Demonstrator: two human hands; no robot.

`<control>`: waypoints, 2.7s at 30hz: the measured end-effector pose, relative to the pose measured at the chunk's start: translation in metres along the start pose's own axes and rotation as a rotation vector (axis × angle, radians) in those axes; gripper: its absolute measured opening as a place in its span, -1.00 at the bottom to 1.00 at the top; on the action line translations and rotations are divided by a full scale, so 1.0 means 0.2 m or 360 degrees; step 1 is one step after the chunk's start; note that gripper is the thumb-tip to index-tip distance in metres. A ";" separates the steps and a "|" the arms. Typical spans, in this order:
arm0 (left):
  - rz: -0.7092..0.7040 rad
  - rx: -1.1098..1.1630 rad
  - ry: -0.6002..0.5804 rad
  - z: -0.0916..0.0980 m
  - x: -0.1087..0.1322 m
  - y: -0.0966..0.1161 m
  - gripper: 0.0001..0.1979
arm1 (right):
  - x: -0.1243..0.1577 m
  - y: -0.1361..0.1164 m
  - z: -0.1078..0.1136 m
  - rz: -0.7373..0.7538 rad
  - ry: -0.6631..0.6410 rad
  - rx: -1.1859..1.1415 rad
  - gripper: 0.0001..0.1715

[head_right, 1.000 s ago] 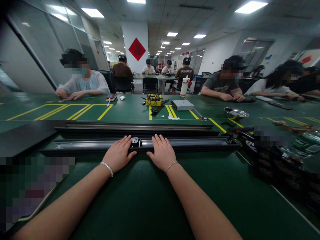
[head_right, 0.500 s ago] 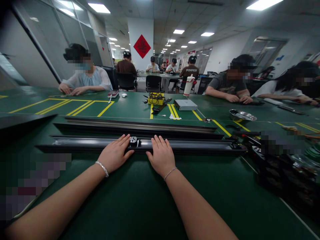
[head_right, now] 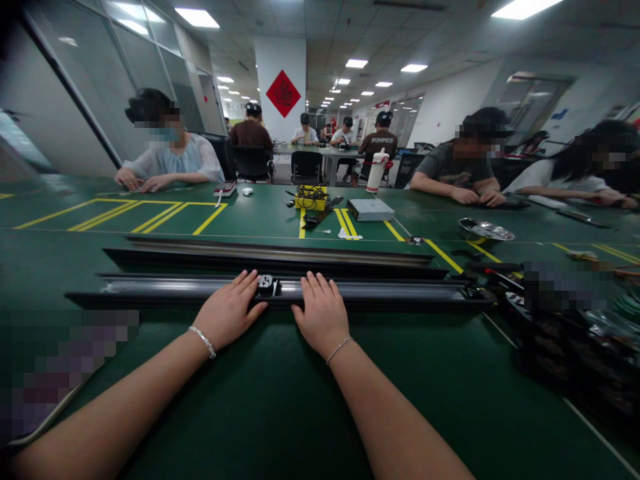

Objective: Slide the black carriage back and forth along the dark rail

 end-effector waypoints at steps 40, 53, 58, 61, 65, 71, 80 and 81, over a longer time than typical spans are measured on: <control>0.0128 -0.0053 -0.0045 0.01 0.00 0.01 -0.47 | 0.00 0.00 -0.01 -0.0002 0.0022 -0.0010 -0.38; 0.0152 -0.0055 -0.0040 0.02 0.00 0.02 -0.47 | 0.00 0.00 -0.01 -0.0008 0.0006 -0.0003 -0.38; 0.0144 -0.0062 -0.0022 0.02 0.00 0.02 -0.47 | 0.00 0.00 0.00 -0.0004 -0.0001 -0.0004 -0.38; 0.0159 -0.0052 -0.0026 0.01 0.00 0.02 -0.46 | 0.00 0.00 -0.01 -0.0010 -0.0014 -0.0005 -0.38; 0.0152 -0.0078 0.0001 0.02 0.00 0.03 -0.47 | -0.01 0.00 0.00 -0.0009 -0.0002 0.0003 -0.38; 0.0024 -0.0049 0.0049 0.01 0.00 0.05 -0.43 | 0.00 0.00 0.00 -0.0013 0.0008 -0.0001 -0.38; -0.0015 -0.0009 0.0010 0.00 -0.01 0.06 -0.44 | 0.00 0.00 0.00 -0.0009 0.0000 -0.0022 -0.38; -0.0017 -0.0010 0.0009 0.00 -0.01 0.06 -0.44 | -0.01 0.00 0.00 -0.0011 0.0001 -0.0024 -0.38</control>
Point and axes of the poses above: each hand's wrist, its own x-axis away from the middle knuckle, its own z-axis out of the back of the hand, y = z × x, the point moved 8 cm from there along -x, towards the middle knuckle, and after that the axes turned 6 degrees about x, right-handed, at the moved point
